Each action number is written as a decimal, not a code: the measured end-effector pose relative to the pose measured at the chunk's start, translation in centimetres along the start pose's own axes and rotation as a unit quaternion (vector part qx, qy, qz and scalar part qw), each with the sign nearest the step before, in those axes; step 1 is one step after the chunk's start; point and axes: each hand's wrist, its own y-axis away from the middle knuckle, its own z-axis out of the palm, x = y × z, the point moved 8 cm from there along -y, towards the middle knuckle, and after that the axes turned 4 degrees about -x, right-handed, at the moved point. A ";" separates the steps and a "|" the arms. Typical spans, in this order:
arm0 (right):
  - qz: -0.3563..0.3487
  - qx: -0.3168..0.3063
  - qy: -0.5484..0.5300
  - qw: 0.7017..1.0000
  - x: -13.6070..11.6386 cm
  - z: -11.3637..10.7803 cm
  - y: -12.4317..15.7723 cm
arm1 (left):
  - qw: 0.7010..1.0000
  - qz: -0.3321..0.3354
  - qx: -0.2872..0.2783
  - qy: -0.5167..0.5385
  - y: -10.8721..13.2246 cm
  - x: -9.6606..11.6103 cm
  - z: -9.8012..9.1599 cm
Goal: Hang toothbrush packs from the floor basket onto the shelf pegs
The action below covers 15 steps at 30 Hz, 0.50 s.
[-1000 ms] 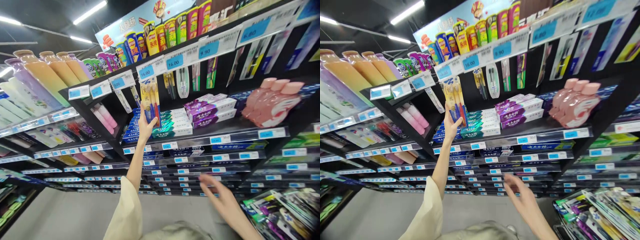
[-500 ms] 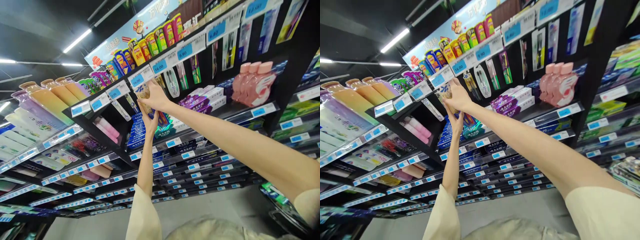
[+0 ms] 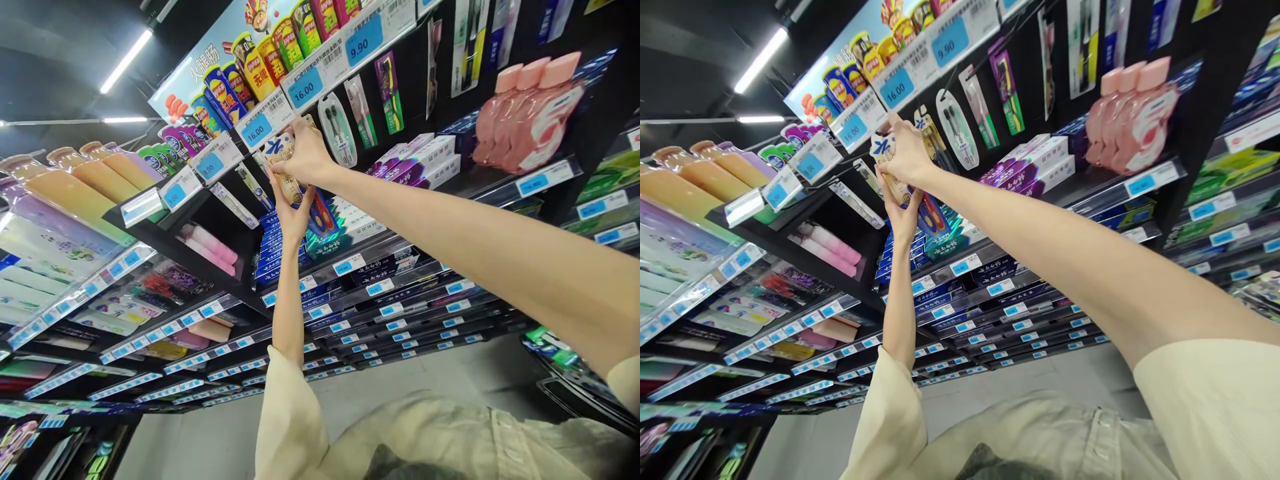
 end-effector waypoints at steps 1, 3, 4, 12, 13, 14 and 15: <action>0.006 0.003 0.002 1.000 0.0 -0.3 0.1 | 1.000 0.001 0.003 -0.003 0.0 -0.1 0.0; 0.013 0.007 0.007 1.000 0.1 -0.7 0.7 | 1.000 -0.006 0.010 -0.013 0.0 -0.4 -0.1; 0.014 0.007 0.010 1.000 0.2 -0.8 1.2 | 1.000 -0.012 0.010 -0.013 0.0 -0.7 -0.1; 0.082 -0.025 0.037 0.996 2.7 -1.5 11.2 | 0.994 -0.081 -0.018 -0.065 -2.7 -4.9 0.2; 0.082 -0.047 0.037 0.995 2.6 -1.7 13.1 | 0.992 -0.093 -0.024 -0.079 -3.6 -5.8 0.1; 0.078 -0.072 0.034 0.994 2.4 -2.0 15.0 | 0.989 -0.108 -0.031 -0.092 -4.6 -6.8 0.0; 0.071 -0.107 0.027 0.991 2.1 -2.3 16.9 | 0.987 -0.123 -0.038 -0.101 -5.6 -7.9 0.0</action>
